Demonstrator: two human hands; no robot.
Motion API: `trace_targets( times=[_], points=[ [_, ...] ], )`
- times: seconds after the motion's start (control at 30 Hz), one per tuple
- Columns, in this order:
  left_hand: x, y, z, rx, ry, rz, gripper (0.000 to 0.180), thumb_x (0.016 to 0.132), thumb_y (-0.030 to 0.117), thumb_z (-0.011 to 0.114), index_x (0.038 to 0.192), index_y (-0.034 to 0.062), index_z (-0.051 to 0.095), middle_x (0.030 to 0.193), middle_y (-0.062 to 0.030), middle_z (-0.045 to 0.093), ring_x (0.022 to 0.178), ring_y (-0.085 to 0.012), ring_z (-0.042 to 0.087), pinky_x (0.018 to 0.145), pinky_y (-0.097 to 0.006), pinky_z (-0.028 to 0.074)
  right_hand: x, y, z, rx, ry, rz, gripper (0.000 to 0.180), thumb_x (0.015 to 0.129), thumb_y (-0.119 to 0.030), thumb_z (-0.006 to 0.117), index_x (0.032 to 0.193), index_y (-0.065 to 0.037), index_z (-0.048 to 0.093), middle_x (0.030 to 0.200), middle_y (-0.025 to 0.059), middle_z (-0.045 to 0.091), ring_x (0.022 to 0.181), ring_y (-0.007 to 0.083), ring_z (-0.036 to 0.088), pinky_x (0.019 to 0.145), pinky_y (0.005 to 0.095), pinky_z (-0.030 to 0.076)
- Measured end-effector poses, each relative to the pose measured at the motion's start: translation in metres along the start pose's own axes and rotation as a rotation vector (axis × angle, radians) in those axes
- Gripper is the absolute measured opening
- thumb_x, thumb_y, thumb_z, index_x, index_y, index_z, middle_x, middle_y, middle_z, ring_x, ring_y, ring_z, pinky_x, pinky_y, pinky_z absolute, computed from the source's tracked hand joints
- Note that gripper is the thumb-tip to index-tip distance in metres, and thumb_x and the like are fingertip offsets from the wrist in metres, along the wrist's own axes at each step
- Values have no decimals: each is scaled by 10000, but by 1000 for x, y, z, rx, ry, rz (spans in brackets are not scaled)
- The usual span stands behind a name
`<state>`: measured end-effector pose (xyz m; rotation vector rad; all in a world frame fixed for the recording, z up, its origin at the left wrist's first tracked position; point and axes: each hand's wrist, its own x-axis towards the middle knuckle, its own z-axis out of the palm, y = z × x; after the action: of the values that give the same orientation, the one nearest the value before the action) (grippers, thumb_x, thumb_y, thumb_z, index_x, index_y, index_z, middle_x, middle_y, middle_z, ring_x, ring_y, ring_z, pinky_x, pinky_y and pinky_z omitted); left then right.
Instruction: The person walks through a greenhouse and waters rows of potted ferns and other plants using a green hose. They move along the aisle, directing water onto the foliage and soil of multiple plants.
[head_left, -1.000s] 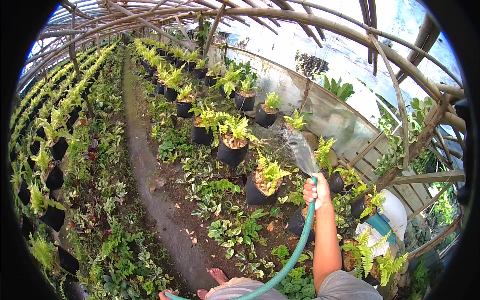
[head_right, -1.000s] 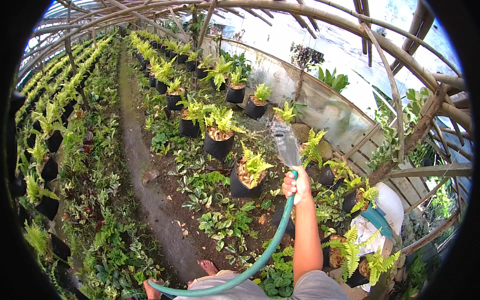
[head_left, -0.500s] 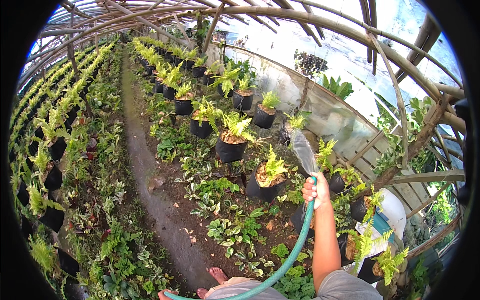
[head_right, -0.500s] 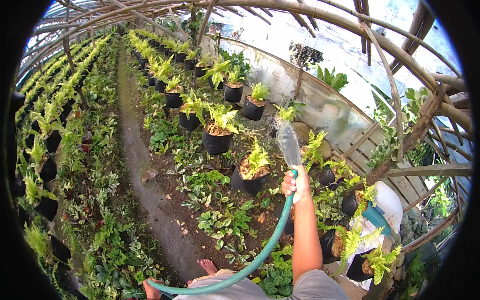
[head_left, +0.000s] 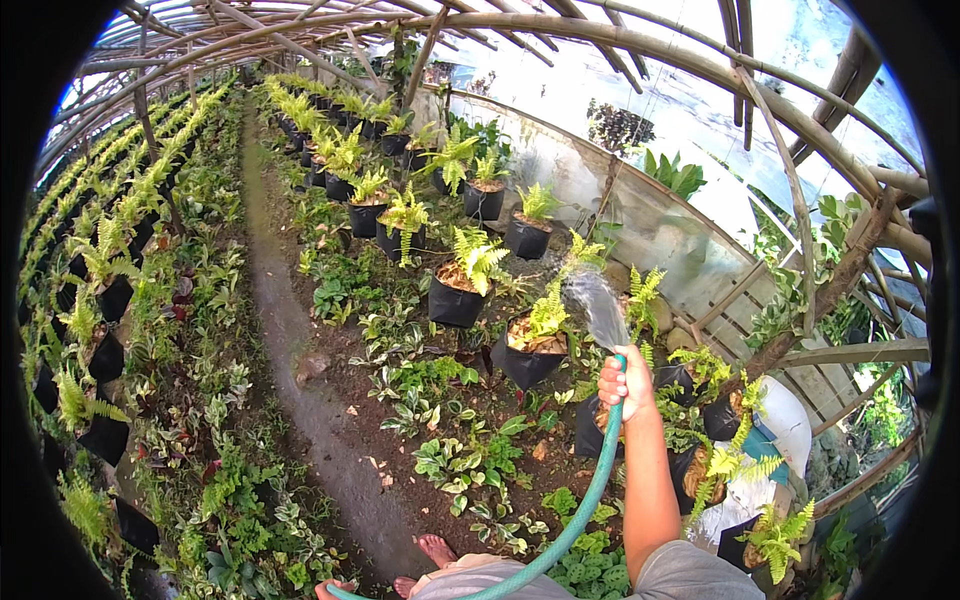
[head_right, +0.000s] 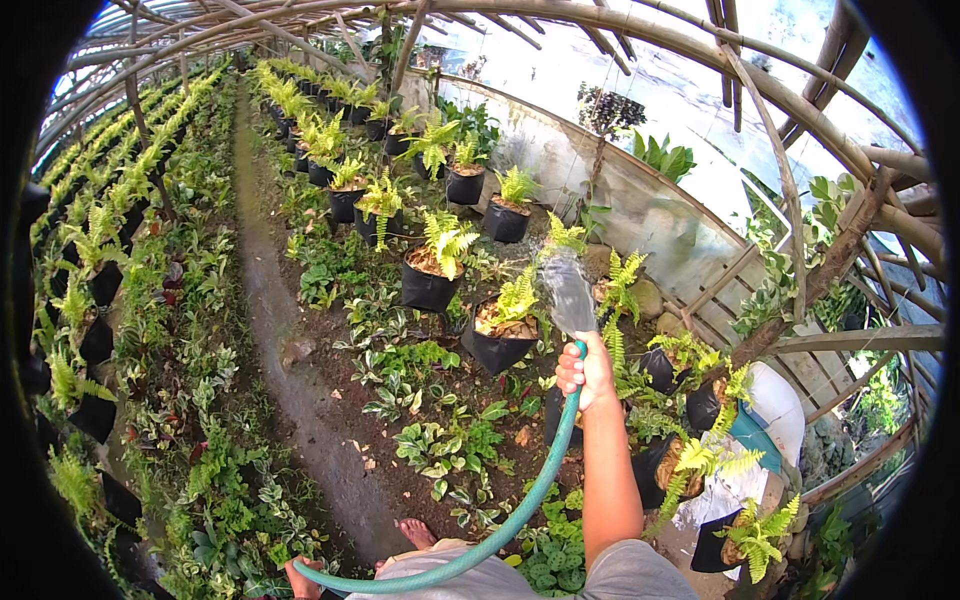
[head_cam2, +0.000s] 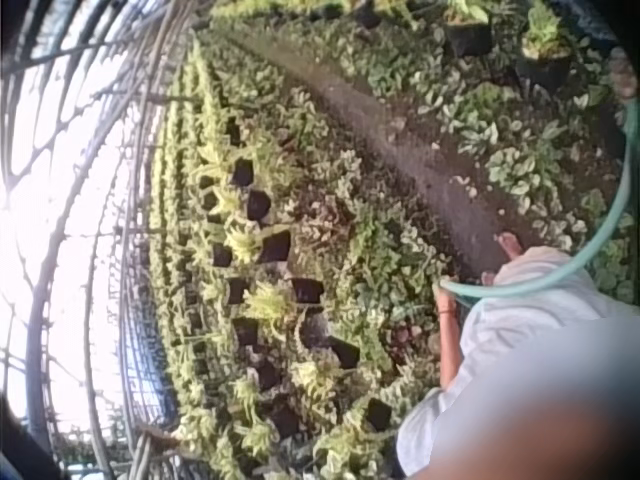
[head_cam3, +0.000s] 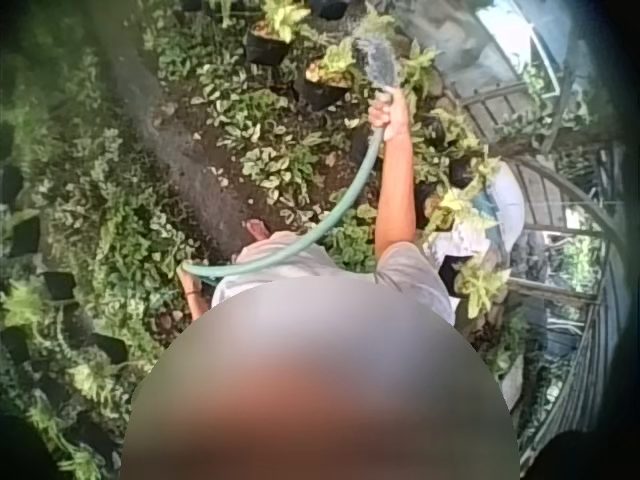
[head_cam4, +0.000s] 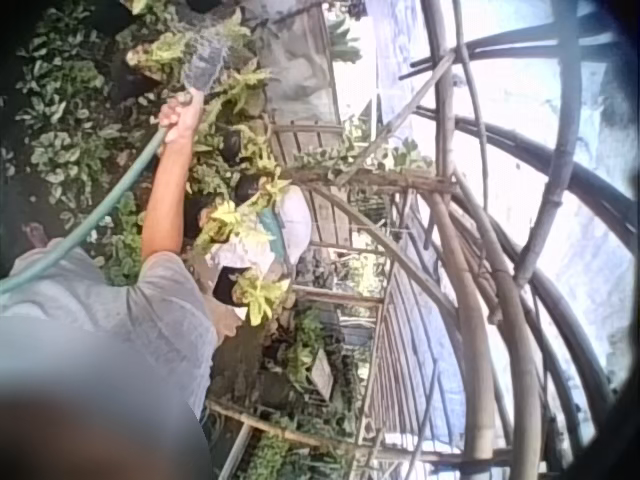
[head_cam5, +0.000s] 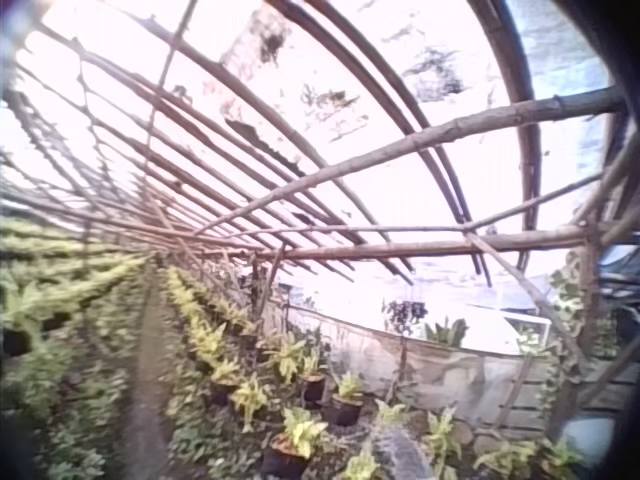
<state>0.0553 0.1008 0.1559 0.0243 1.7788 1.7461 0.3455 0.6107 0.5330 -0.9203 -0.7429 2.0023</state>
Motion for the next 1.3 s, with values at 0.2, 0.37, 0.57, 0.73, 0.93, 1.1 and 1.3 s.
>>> trace_targets(
  times=[0.2,0.37,0.57,0.73,0.93,1.1,1.3],
  points=[
    [-7,11,3,-35,18,13,115,874,117,510,824,14,520,720,-102,587,613,-204,565,574,-358,511,0,3,-1,12,-26,-8,336,875,-349,476,614,-153,397,436,-69,337,296,57,318,273,232,291],
    [-8,16,6,-55,9,-25,102,870,76,499,789,15,519,693,-92,582,587,-196,555,550,-336,496,-2,3,-3,20,-27,-14,336,875,-343,475,609,-154,397,436,-71,331,292,58,312,270,231,296],
    [-8,18,6,-48,-4,-10,85,854,56,517,782,11,524,685,-88,583,586,-182,552,546,-333,486,-5,2,-4,43,-36,-3,335,873,-341,477,606,-155,398,439,-72,332,297,54,318,274,231,303],
    [-9,17,6,-22,5,-4,80,841,49,539,771,11,523,673,-88,578,589,-182,552,546,-334,484,-6,2,-5,38,-32,-7,332,870,-341,482,610,-154,394,441,-74,322,298,55,310,274,233,300],
    [-1,3,3,-49,21,-15,105,848,59,540,760,7,517,680,-94,579,598,-196,564,542,-349,490,-7,1,-7,55,-16,-12,329,870,-344,482,616,-154,393,440,-72,316,296,57,301,273,236,288],
    [3,-11,-2,-65,38,-21,131,871,92,523,769,10,514,683,-93,579,601,-198,566,544,-351,497,-8,1,-9,48,-20,-21,331,871,-350,482,618,-155,396,439,-70,318,294,59,301,270,237,284],
    [6,-18,-5,-61,9,-8,151,889,118,501,777,18,511,681,-90,579,597,-194,564,542,-341,496,-9,0,-12,66,-27,-19,338,873,-355,483,612,-158,398,432,-70,324,291,60,309,270,237,293]
  ],
)
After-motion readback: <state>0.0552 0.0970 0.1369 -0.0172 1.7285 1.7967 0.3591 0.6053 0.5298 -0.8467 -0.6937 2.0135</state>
